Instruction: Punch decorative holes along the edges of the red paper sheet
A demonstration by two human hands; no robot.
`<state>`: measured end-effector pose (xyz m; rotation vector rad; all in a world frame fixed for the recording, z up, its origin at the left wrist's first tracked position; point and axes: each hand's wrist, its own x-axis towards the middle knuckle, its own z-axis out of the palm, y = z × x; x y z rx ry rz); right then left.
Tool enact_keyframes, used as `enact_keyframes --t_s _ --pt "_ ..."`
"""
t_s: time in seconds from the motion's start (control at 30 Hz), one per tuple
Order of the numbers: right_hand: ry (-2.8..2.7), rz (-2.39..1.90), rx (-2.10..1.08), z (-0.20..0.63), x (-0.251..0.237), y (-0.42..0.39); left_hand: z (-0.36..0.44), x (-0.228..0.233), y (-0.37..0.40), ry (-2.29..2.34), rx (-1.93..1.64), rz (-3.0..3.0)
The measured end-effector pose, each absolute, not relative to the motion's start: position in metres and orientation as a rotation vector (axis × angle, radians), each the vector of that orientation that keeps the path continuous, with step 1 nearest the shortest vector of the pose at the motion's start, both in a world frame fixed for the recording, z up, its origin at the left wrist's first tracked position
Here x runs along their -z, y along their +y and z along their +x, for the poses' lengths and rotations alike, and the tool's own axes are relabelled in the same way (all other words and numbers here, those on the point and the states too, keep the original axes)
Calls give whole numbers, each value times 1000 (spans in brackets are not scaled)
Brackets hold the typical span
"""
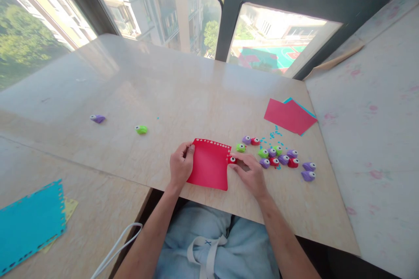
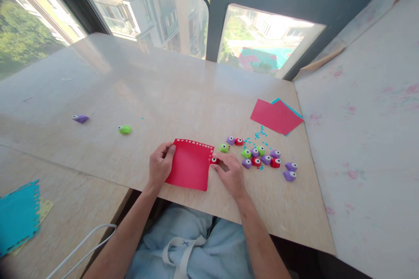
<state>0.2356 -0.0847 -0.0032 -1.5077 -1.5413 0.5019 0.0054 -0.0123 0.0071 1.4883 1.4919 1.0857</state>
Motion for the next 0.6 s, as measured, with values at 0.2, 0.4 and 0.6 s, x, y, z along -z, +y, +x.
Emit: enact_keyframes --t_s 0.2,0.4,0.6 --pt "-1546 -1497 -515 238 3 -85 5 -10 -10 1502 -1033 1486" --pt "-1553 -1480 -472 236 3 -84 2 -12 7 1489 -863 1362" --pt "-1556 -1491 -455 235 3 -84 -2 -12 12 1494 -791 1367"
